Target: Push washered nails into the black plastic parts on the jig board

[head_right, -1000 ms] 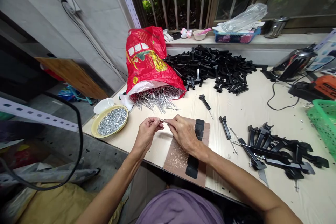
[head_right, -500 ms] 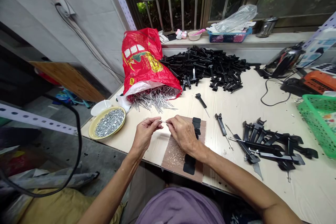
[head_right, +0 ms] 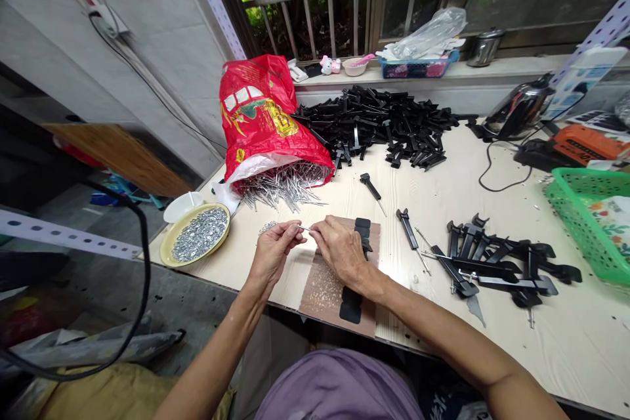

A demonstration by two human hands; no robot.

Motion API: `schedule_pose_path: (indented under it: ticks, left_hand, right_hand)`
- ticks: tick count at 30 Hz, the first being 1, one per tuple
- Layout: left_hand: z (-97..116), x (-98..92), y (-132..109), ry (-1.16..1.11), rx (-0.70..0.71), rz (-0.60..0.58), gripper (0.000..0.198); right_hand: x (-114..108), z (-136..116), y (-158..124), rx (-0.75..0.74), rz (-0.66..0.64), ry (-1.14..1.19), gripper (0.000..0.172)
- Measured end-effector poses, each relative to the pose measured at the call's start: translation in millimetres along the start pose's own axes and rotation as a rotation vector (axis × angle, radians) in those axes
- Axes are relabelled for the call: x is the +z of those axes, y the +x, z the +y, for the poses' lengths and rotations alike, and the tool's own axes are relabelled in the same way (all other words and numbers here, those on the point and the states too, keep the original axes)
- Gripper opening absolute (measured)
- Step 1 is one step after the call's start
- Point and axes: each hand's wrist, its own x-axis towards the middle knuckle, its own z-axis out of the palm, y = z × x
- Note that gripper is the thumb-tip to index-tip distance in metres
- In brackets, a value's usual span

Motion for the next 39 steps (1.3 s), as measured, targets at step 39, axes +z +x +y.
schedule_pose_path:
  ticks: [39]
  left_hand:
    - [-70.7,75.3,7.6,1.235,0.601,-0.394,0.030]
  right_hand:
    - [-72.4,113.2,-49.4,0.067,0.020,-0.270,0.019]
